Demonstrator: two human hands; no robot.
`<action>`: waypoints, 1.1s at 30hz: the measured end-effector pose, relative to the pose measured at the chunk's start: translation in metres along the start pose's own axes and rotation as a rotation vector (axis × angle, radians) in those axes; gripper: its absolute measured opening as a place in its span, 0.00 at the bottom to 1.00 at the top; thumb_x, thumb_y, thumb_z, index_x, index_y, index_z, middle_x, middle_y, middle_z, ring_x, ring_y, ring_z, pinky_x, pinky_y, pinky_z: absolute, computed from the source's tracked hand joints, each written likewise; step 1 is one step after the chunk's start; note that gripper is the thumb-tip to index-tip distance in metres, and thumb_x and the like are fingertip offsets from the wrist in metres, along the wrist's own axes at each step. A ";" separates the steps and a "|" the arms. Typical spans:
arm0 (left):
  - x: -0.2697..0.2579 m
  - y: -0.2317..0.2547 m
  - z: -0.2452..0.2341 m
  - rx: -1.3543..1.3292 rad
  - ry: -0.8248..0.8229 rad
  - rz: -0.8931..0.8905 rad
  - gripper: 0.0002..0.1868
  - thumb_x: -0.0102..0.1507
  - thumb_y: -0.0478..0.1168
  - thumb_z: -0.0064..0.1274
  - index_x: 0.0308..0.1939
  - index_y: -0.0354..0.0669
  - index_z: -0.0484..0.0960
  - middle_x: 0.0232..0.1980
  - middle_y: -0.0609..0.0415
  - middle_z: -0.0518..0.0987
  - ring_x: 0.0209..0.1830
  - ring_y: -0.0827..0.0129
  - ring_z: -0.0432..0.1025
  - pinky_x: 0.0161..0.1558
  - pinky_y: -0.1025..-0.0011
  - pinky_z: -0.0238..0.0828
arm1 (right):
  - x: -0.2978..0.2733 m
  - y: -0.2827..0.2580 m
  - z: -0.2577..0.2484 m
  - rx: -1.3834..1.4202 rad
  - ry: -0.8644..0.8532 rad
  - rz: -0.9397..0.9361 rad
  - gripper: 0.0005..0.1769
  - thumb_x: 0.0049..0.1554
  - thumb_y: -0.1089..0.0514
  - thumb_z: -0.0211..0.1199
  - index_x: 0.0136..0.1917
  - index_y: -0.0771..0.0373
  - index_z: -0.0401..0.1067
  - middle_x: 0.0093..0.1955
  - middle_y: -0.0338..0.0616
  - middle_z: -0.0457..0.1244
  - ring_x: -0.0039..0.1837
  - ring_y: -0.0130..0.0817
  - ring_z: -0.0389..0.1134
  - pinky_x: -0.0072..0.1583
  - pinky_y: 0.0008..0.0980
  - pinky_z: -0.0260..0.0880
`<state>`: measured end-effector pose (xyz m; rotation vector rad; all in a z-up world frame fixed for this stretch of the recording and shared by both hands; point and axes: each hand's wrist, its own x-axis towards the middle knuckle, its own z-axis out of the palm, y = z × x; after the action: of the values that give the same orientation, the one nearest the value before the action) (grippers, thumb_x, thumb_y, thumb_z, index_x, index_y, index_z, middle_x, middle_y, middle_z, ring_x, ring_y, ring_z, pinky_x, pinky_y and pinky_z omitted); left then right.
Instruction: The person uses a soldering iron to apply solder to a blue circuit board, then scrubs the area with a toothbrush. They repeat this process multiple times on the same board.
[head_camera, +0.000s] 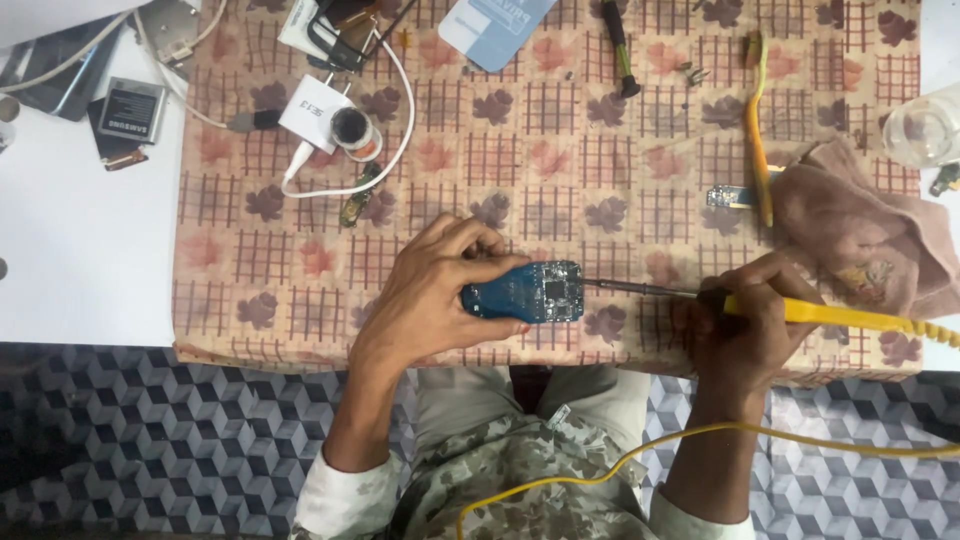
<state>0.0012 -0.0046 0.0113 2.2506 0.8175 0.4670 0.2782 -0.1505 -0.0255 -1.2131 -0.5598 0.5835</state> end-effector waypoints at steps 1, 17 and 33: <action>-0.001 0.001 0.000 -0.004 0.001 0.000 0.34 0.42 0.52 0.76 0.52 0.54 0.88 0.49 0.58 0.78 0.51 0.63 0.69 0.55 0.63 0.68 | -0.002 0.000 0.000 0.000 0.004 -0.008 0.08 0.59 0.63 0.54 0.40 0.70 0.67 0.33 0.50 0.62 0.29 0.30 0.58 0.35 0.27 0.62; 0.002 0.023 0.040 0.331 0.171 -0.137 0.48 0.44 0.73 0.70 0.49 0.36 0.79 0.49 0.44 0.76 0.52 0.54 0.70 0.52 0.51 0.68 | -0.030 -0.018 0.014 -0.555 -0.150 -0.316 0.11 0.61 0.62 0.75 0.51 0.70 0.76 0.44 0.48 0.70 0.44 0.27 0.73 0.48 0.21 0.74; -0.023 0.042 0.060 0.302 0.474 -0.111 0.41 0.55 0.63 0.66 0.62 0.37 0.80 0.48 0.49 0.77 0.50 0.59 0.69 0.48 0.59 0.62 | -0.066 -0.017 0.081 -0.893 -0.190 -0.672 0.07 0.60 0.63 0.71 0.44 0.65 0.73 0.34 0.47 0.67 0.33 0.32 0.69 0.36 0.26 0.67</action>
<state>0.0334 -0.0730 -0.0030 2.3817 1.3206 0.8943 0.1772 -0.1442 0.0052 -1.6709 -1.4104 -0.1746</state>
